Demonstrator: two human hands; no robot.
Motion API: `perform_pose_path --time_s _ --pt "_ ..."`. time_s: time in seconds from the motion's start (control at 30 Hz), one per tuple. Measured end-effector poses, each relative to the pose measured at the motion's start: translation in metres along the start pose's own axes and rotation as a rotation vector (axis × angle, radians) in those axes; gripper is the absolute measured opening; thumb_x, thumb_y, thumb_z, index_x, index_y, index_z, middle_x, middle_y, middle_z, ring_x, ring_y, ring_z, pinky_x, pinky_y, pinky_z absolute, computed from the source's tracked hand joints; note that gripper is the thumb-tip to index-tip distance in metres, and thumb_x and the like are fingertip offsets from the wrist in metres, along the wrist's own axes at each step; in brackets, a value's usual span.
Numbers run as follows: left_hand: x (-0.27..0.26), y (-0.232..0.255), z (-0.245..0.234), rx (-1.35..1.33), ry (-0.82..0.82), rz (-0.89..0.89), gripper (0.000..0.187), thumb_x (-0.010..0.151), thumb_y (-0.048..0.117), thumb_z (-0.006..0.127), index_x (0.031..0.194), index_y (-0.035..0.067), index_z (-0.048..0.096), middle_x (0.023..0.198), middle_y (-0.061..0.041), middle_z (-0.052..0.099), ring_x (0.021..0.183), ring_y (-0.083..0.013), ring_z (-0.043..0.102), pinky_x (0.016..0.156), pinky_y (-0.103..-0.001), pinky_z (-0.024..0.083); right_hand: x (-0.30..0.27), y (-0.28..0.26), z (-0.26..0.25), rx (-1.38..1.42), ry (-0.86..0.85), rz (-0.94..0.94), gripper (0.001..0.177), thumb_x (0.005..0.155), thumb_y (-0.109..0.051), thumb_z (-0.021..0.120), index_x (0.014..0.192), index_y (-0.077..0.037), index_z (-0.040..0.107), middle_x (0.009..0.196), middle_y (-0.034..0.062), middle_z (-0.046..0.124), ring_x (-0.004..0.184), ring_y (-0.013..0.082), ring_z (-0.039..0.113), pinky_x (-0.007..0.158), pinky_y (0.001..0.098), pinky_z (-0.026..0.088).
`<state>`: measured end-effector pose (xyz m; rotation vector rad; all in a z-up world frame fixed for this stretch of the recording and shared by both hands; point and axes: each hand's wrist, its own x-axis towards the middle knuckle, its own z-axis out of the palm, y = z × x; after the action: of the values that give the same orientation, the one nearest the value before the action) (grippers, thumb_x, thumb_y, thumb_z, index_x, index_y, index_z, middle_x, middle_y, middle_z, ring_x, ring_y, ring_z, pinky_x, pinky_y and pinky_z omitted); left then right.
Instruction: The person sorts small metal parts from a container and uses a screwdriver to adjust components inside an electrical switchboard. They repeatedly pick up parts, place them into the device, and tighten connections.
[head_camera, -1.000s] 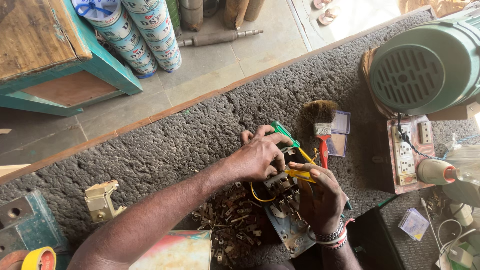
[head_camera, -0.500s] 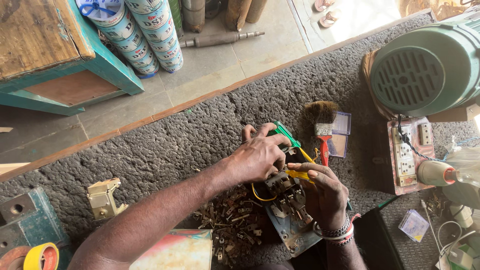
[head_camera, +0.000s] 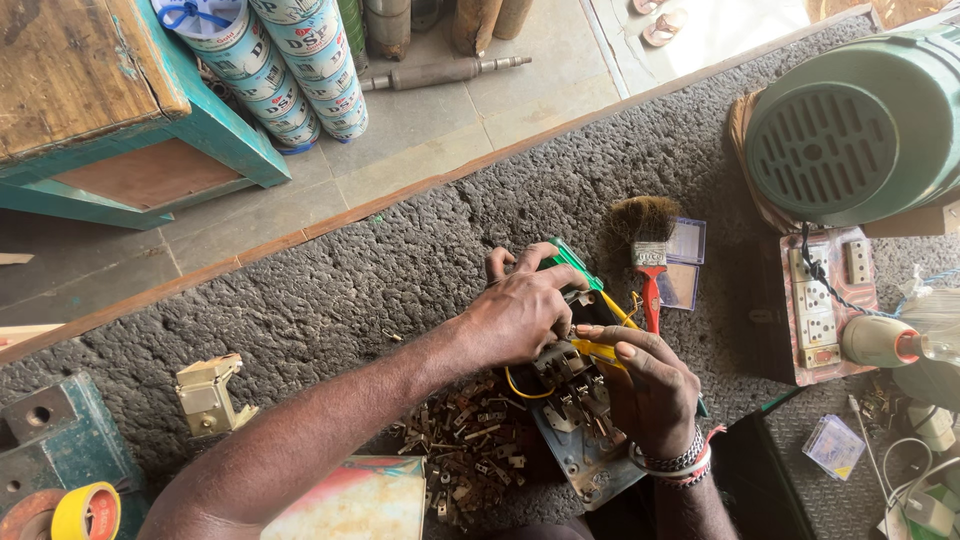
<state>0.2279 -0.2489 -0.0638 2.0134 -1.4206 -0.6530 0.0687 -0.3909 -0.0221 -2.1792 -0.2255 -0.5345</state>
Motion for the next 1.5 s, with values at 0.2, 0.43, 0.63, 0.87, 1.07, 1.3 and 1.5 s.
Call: perform_pose_path --time_s 0.2,0.43,0.63,0.87,1.07,1.3,1.5 --pt "0.0 -0.004 0.001 0.018 0.001 0.008 0.012 0.071 0.014 0.088 0.071 0.024 0.083 0.141 0.0 0.058 0.144 -0.033 0.03 0.103 -0.063 0.02 -0.004 0.009 0.0 -0.169 0.046 -0.089 0.067 0.091 -0.009 0.079 0.145 -0.023 0.041 0.115 0.013 0.071 0.106 0.0242 0.077 0.082 0.0344 0.068" --pt "-0.003 -0.004 0.001 0.029 0.004 0.018 0.011 0.071 0.016 0.088 0.071 0.025 0.082 0.14 0.001 0.057 0.145 -0.0319 0.03 0.102 -0.065 0.021 -0.008 0.012 0.0 -0.052 0.019 -0.097 0.072 0.098 -0.007 0.073 0.154 -0.029 0.035 0.128 0.0199 0.066 0.113 0.0305 0.074 0.089 0.0375 0.068" --pt "-0.004 -0.003 0.001 0.03 0.009 0.026 0.008 0.076 0.02 0.087 0.072 0.025 0.082 0.14 0.0 0.056 0.144 -0.032 0.03 0.101 -0.07 0.02 -0.016 0.014 0.005 -0.186 0.084 -0.111 0.082 0.09 -0.008 0.08 0.154 -0.035 0.036 0.117 0.0138 0.071 0.105 0.0251 0.077 0.082 0.035 0.069" --pt "-0.008 -0.003 0.005 0.052 0.046 0.037 0.007 0.075 0.019 0.087 0.074 0.025 0.082 0.138 0.001 0.058 0.143 -0.031 0.032 0.103 -0.07 0.018 -0.015 0.016 0.003 -0.085 0.096 -0.14 0.075 0.099 -0.007 0.071 0.158 -0.034 0.034 0.122 0.0186 0.066 0.111 0.0294 0.074 0.088 0.0377 0.069" --pt "-0.008 -0.008 0.016 0.053 0.095 0.048 0.011 0.078 0.018 0.085 0.078 0.029 0.083 0.137 0.001 0.06 0.14 -0.0288 0.037 0.103 -0.068 0.019 -0.021 0.02 0.008 -0.241 0.15 -0.148 0.076 0.093 -0.011 0.078 0.154 -0.033 0.038 0.112 0.0157 0.072 0.102 0.0245 0.077 0.079 0.0332 0.069" --pt "-0.007 -0.008 0.018 0.071 0.04 0.03 0.008 0.075 0.021 0.087 0.077 0.027 0.083 0.14 0.001 0.058 0.141 -0.029 0.036 0.104 -0.067 0.02 -0.021 0.018 0.011 -0.012 0.089 -0.114 0.072 0.105 -0.002 0.065 0.161 -0.033 0.031 0.13 0.023 0.065 0.114 0.031 0.074 0.089 0.0373 0.07" --pt "-0.007 -0.009 0.015 0.083 0.059 0.067 0.008 0.076 0.02 0.086 0.078 0.027 0.083 0.14 -0.001 0.058 0.14 -0.0291 0.037 0.101 -0.071 0.021 -0.016 0.005 0.007 -0.324 0.138 -0.151 0.086 0.091 -0.004 0.079 0.157 -0.032 0.031 0.115 0.0162 0.073 0.101 0.0242 0.077 0.077 0.0325 0.067"
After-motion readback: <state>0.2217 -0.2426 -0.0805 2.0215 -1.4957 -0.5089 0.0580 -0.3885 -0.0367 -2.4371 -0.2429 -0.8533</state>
